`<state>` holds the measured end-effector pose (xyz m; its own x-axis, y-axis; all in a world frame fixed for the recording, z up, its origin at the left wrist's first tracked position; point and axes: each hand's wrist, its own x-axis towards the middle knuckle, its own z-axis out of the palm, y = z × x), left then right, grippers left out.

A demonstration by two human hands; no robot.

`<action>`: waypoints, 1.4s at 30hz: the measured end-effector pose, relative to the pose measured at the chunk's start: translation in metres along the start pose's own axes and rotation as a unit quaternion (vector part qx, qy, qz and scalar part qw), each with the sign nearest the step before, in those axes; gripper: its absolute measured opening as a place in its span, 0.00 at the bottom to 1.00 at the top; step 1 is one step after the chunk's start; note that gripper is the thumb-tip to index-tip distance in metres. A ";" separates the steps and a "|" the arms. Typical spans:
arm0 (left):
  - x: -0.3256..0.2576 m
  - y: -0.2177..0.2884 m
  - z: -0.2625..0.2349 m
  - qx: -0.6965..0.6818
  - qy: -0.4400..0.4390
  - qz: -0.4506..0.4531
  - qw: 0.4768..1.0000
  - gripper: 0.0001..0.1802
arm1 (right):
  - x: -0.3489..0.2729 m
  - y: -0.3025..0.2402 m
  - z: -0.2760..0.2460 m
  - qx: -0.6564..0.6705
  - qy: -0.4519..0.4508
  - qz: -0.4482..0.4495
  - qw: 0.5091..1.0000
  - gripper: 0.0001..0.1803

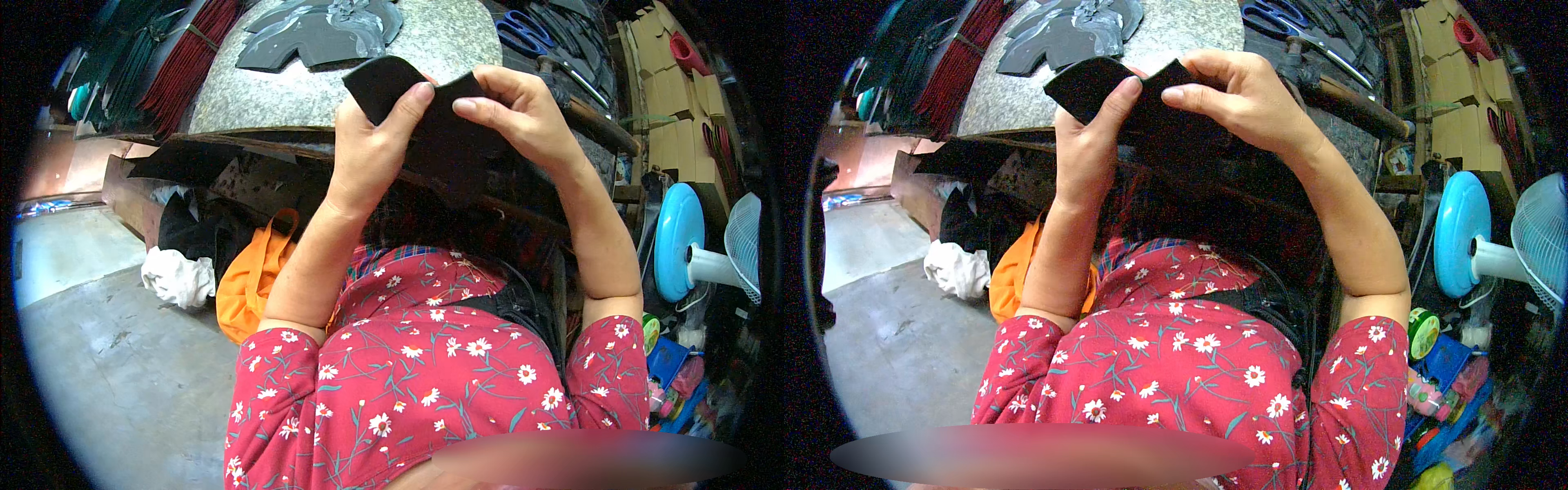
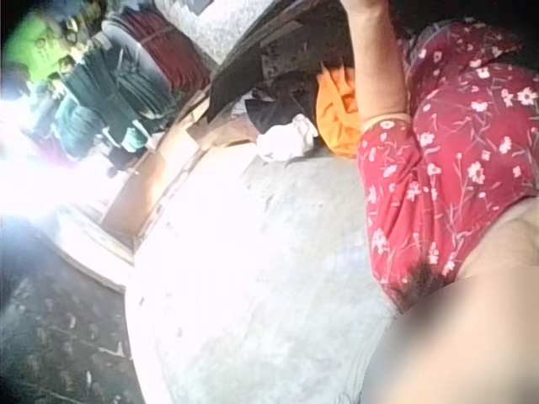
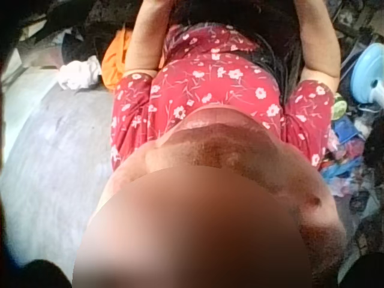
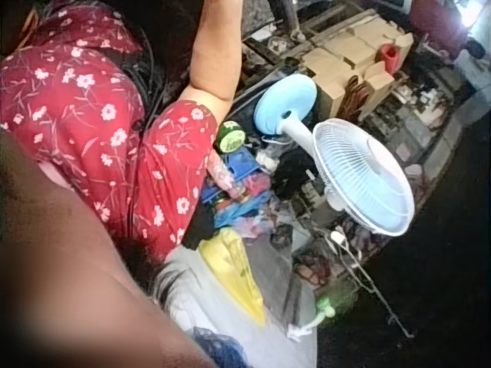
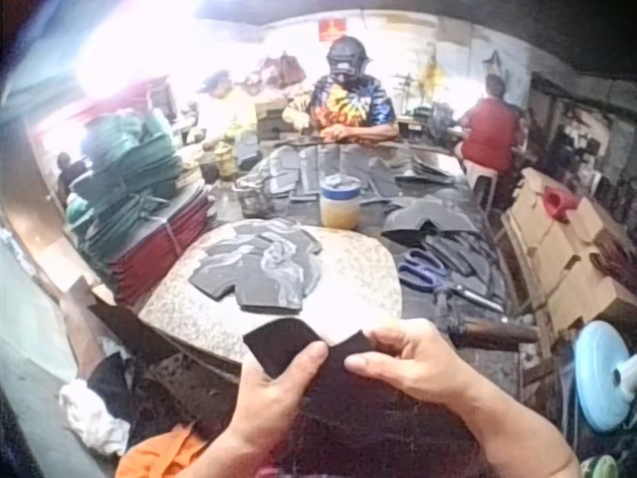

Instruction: The person repeatedly aligns a small black material piece with a larger template on a workbench, then uses scissors to trim the edges. The person handles the pieces one at a time, rotating and repositioning them between cuts.

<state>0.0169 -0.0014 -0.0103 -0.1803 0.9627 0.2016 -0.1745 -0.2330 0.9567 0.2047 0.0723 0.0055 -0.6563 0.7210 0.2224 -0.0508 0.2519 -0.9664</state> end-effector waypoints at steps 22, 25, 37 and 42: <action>0.046 0.001 -0.029 0.456 -0.180 0.112 0.864 0.22 | -0.072 -0.009 -0.095 -0.222 0.255 0.013 0.941 0.19; 0.047 0.002 -0.029 0.450 -0.170 0.082 0.873 0.21 | -0.048 -0.035 -0.056 -0.197 0.261 -0.080 0.942 0.21; 0.044 -0.008 -0.023 0.479 -0.128 0.117 0.861 0.17 | -0.022 -0.011 -0.036 -0.290 0.252 -0.050 0.922 0.19; 0.042 -0.009 -0.020 0.493 -0.106 0.132 0.853 0.17 | -0.034 -0.013 -0.022 -0.466 0.170 0.005 0.868 0.18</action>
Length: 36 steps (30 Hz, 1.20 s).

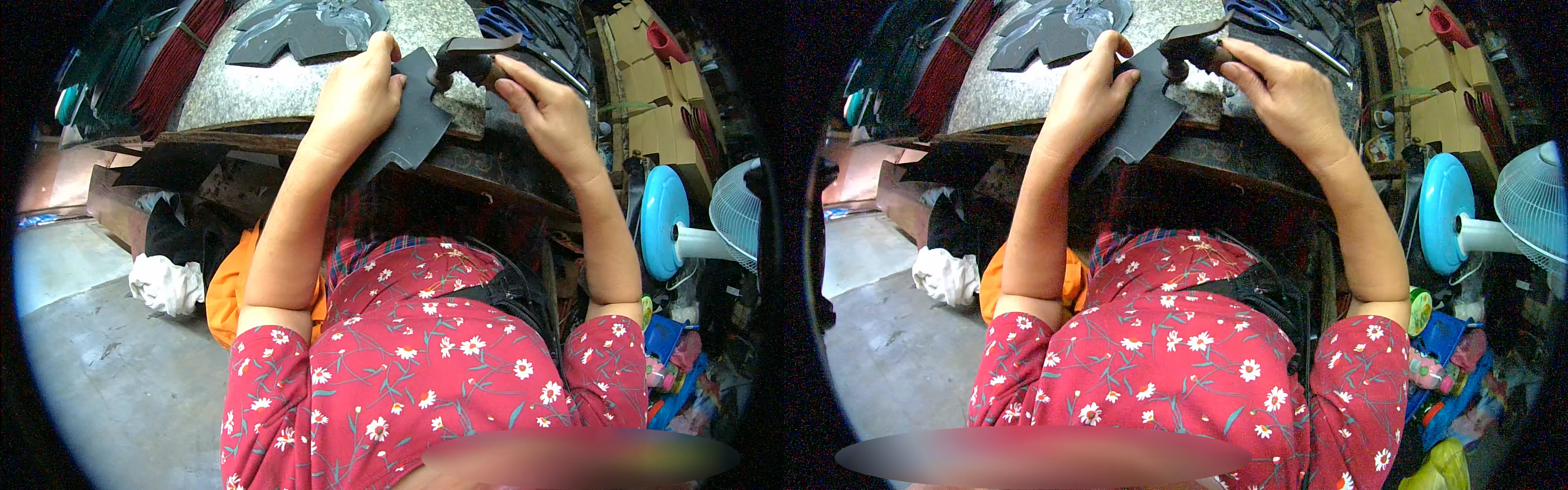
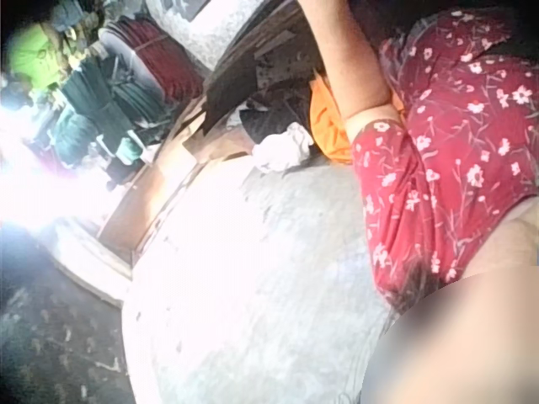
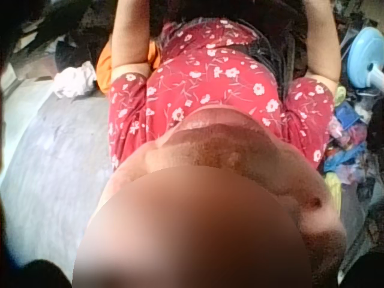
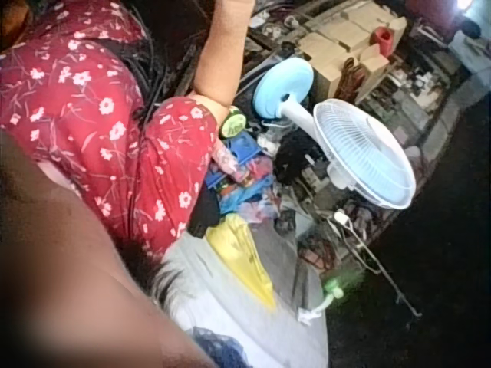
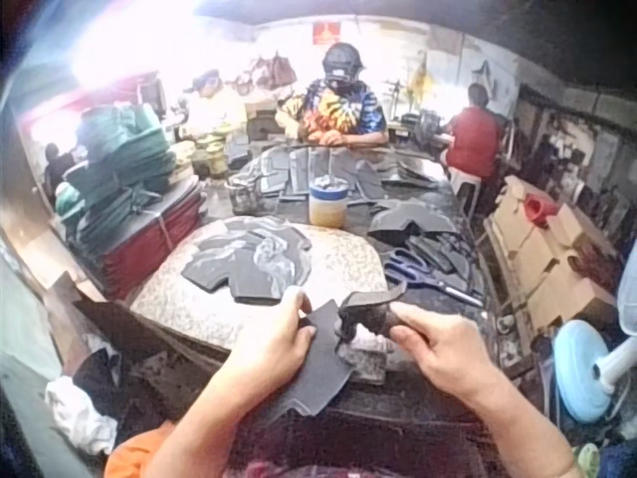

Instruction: The person repeatedly aligns a small black material piece with a larger template on a workbench, then uses scissors to trim the edges. The person handles the pieces one at a time, rotating and repositioning them between cuts.

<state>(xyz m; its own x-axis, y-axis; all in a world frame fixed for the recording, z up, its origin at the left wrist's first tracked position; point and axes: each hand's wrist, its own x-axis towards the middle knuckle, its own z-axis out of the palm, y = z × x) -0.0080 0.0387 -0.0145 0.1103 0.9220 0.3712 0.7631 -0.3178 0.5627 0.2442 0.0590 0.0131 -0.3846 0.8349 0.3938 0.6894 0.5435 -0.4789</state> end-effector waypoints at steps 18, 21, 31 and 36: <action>0.015 -0.018 0.017 0.063 0.076 0.035 0.994 0.15 | 0.001 -0.004 0.007 0.088 0.009 -0.005 0.996 0.18; 0.015 -0.017 0.018 0.059 0.053 -0.001 0.997 0.16 | -0.003 -0.004 0.004 -0.052 -0.023 -0.040 0.998 0.19; 0.013 -0.019 0.017 0.016 0.050 -0.015 0.999 0.14 | -0.017 0.002 -0.004 -0.027 -0.063 0.021 0.997 0.18; 0.008 -0.015 0.015 0.035 0.080 -0.015 0.996 0.12 | -0.016 0.054 -0.022 -0.104 0.059 -0.031 0.992 0.19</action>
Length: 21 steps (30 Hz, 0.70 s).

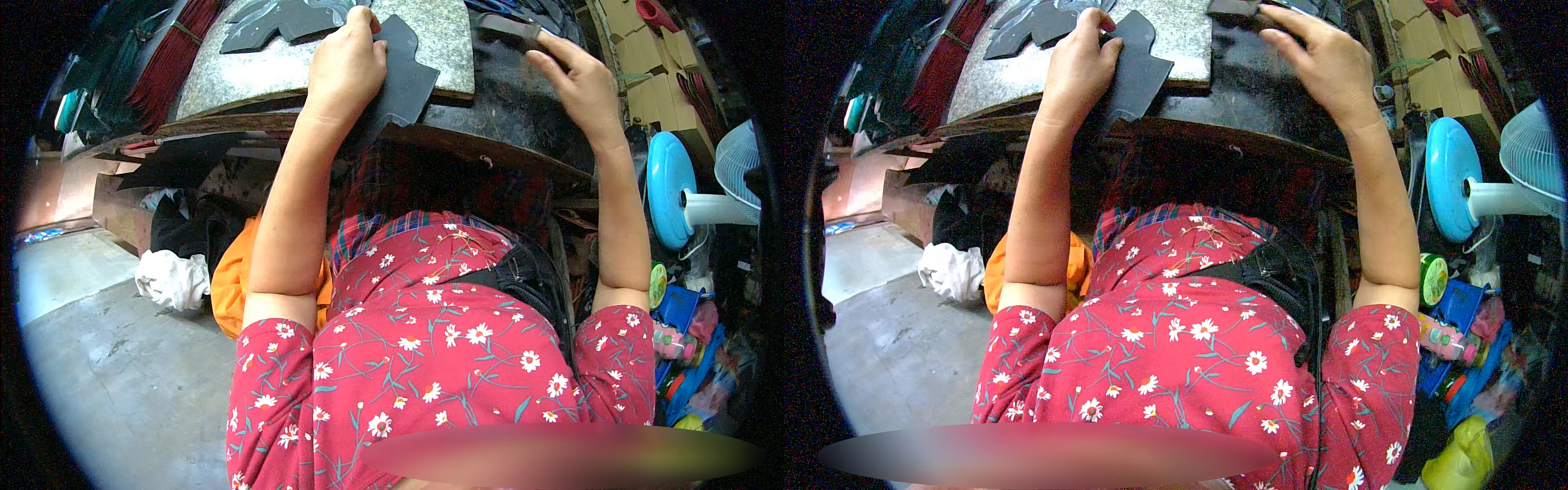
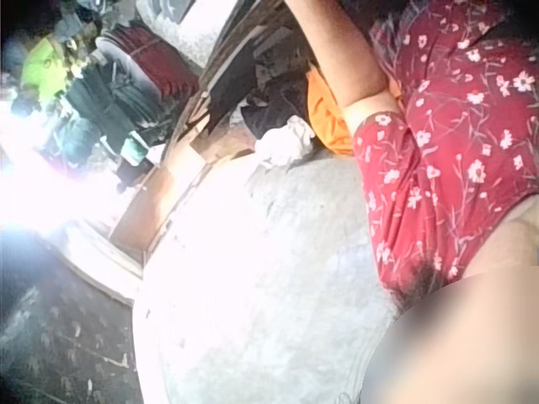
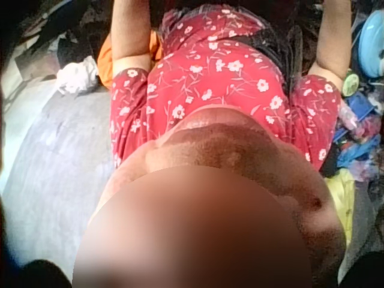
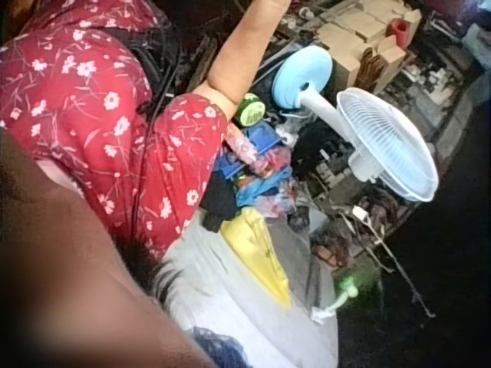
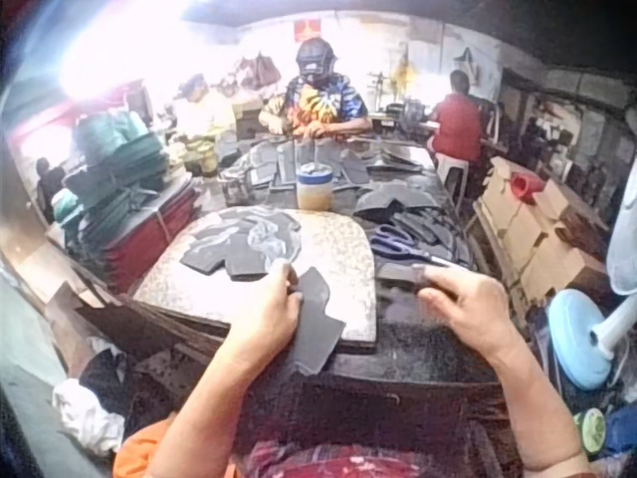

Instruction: The person repeatedly aligns a small black material piece with a larger template on a workbench, then uses scissors to trim the edges. The person handles the pieces one at a time, rotating and repositioning them between cuts.

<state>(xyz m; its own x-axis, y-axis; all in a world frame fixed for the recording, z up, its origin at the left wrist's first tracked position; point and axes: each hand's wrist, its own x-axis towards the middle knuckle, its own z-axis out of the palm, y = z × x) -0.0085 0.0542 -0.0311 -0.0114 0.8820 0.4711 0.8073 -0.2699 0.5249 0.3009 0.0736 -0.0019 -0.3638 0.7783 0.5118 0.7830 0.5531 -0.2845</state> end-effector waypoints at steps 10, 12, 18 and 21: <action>-0.011 0.019 -0.009 0.077 -0.025 0.016 0.997 0.11 | 0.019 -0.026 0.017 -0.073 0.008 -0.164 0.984 0.19; -0.012 0.019 -0.011 0.076 -0.042 0.008 0.996 0.10 | 0.024 -0.052 0.030 -0.057 -0.036 -0.197 0.978 0.23; -0.014 0.024 -0.009 0.081 -0.033 0.011 0.996 0.07 | 0.032 -0.085 0.057 -0.063 -0.036 -0.224 0.972 0.31; -0.018 0.025 -0.008 0.074 -0.030 0.006 0.997 0.07 | 0.021 -0.078 0.050 -0.005 -0.054 -0.228 0.972 0.29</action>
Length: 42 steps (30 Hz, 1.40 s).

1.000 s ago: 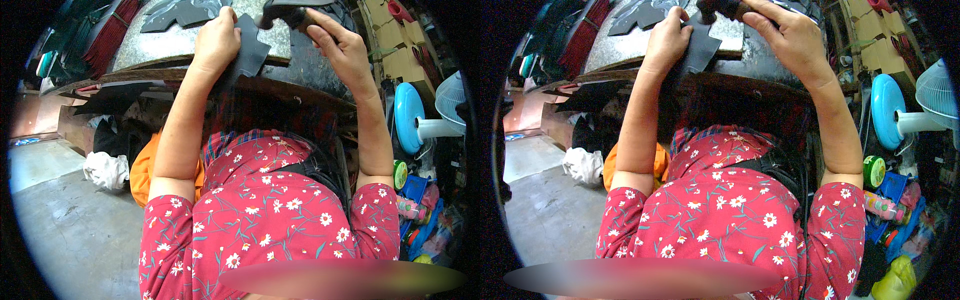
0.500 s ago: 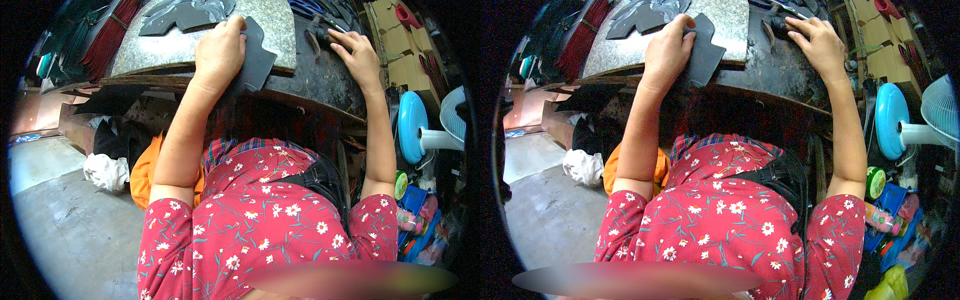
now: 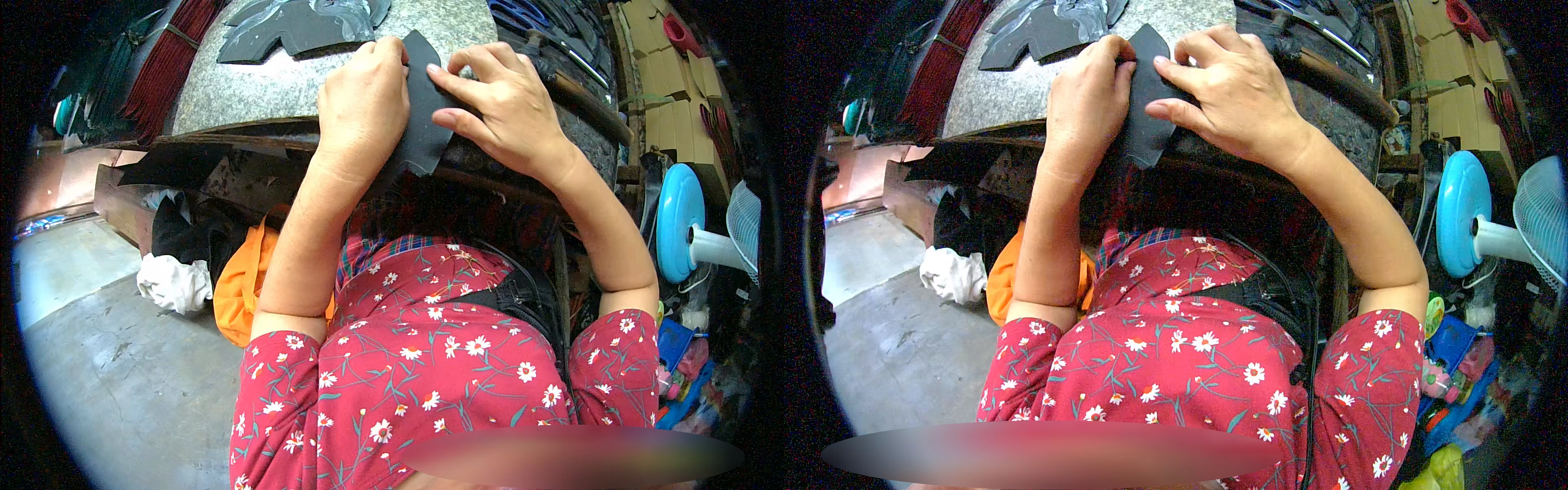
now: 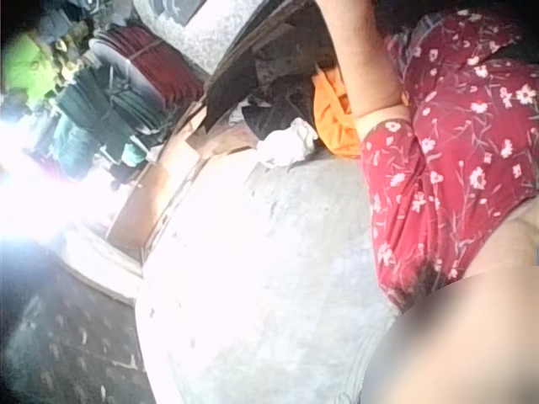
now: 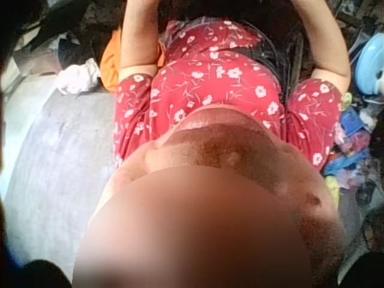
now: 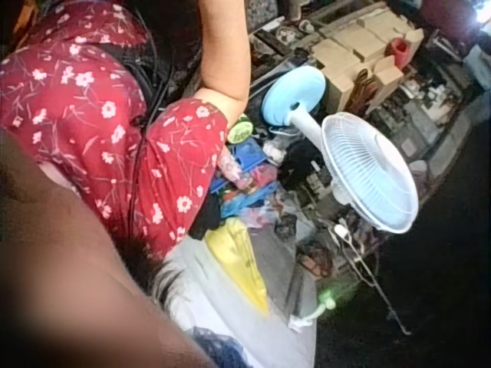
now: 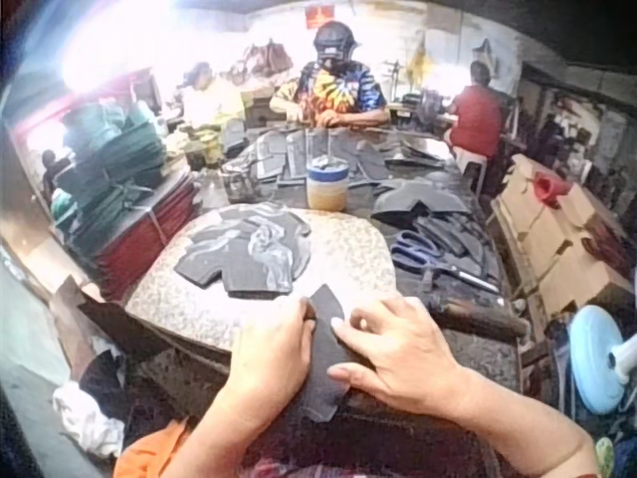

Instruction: The person repeatedly aligns a small black material piece with a larger template on a workbench, then uses scissors to trim the edges. The person handles the pieces one at a time, rotating and repositioning them between cuts.

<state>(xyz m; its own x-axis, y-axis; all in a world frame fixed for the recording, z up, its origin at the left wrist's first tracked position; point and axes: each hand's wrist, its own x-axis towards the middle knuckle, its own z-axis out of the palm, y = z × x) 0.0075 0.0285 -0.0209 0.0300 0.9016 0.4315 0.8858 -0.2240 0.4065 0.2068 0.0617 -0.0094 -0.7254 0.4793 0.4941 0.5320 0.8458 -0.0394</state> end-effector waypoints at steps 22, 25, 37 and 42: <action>-0.013 0.010 -0.051 -0.196 0.278 -0.038 0.940 0.29 | 0.007 0.052 -0.045 0.578 0.105 0.328 0.740 0.14; -0.028 0.014 -0.037 -0.534 0.051 -0.148 0.831 0.30 | -0.009 0.049 -0.047 0.603 0.117 0.341 0.711 0.13; -0.029 0.024 -0.021 -0.557 -0.136 -0.141 0.807 0.11 | -0.001 0.019 -0.062 0.611 -0.176 0.304 0.710 0.20; -0.025 0.015 -0.029 -0.598 -0.069 -0.182 0.777 0.10 | 0.011 0.024 -0.038 0.597 -0.170 0.361 0.696 0.15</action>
<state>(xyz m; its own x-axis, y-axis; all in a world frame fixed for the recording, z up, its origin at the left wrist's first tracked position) 0.0068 -0.0084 -0.0024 -0.0001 0.9985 0.0549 -0.2155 -0.0537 0.9750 0.2279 0.0781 0.0278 -0.6268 0.7365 -0.2543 0.2160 -0.1494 -0.9649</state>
